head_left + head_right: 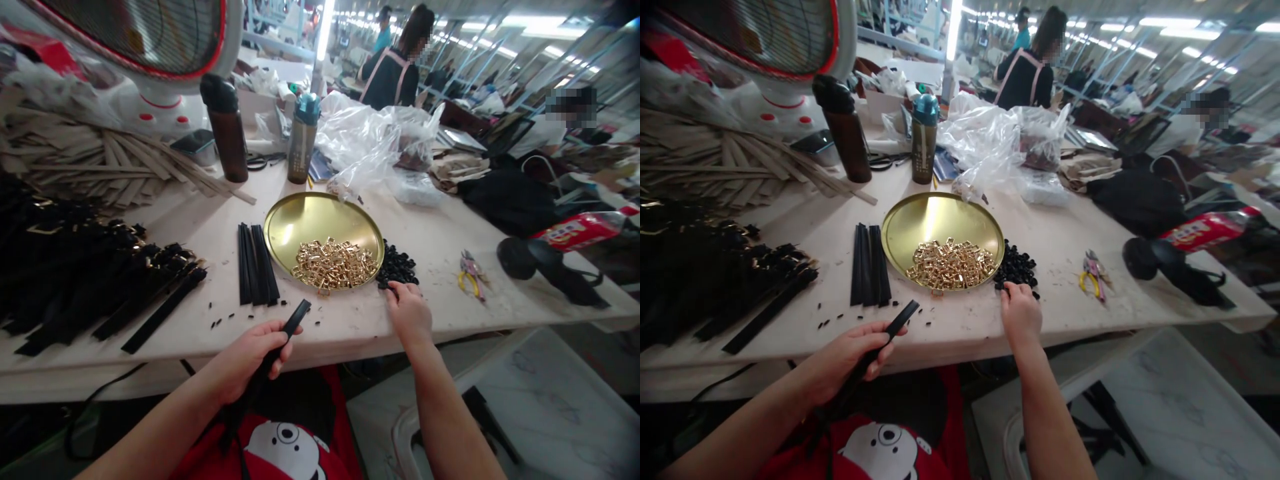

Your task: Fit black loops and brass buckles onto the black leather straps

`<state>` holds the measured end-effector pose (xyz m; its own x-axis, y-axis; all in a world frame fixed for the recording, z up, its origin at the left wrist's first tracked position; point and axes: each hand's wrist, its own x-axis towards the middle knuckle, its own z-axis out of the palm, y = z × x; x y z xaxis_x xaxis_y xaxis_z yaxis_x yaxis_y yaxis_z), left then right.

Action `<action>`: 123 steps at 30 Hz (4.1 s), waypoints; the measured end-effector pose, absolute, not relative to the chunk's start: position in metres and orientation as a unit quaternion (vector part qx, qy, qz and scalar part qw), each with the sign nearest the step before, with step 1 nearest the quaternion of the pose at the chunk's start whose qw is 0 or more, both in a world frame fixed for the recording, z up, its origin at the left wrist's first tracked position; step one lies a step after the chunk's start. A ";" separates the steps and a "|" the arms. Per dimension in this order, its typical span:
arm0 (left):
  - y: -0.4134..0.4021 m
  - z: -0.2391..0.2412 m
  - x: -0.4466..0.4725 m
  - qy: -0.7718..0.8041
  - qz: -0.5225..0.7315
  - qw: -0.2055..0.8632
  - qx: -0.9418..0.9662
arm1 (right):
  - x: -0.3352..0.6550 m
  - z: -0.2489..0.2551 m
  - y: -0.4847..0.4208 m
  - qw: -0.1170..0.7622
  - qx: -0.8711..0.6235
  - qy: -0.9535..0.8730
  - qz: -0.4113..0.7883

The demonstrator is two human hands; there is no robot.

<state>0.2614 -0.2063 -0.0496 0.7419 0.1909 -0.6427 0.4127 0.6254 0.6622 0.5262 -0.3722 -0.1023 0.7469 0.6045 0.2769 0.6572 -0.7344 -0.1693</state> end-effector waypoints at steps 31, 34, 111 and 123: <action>-0.226 -0.037 0.230 0.339 -0.051 0.829 0.442 | 0.546 -0.123 -0.421 0.249 -0.928 -0.272 -0.055; -0.225 -0.036 0.230 0.347 -0.050 0.824 0.445 | 0.546 -0.123 -0.423 0.263 -0.922 -0.281 -0.043; -0.210 -0.056 0.224 0.293 0.008 0.600 0.745 | 0.423 -0.079 -0.295 0.264 -0.808 -0.527 -0.008; -0.209 -0.059 0.244 0.313 0.121 0.610 0.718 | 0.338 -0.074 -0.299 0.645 -0.611 -0.176 0.424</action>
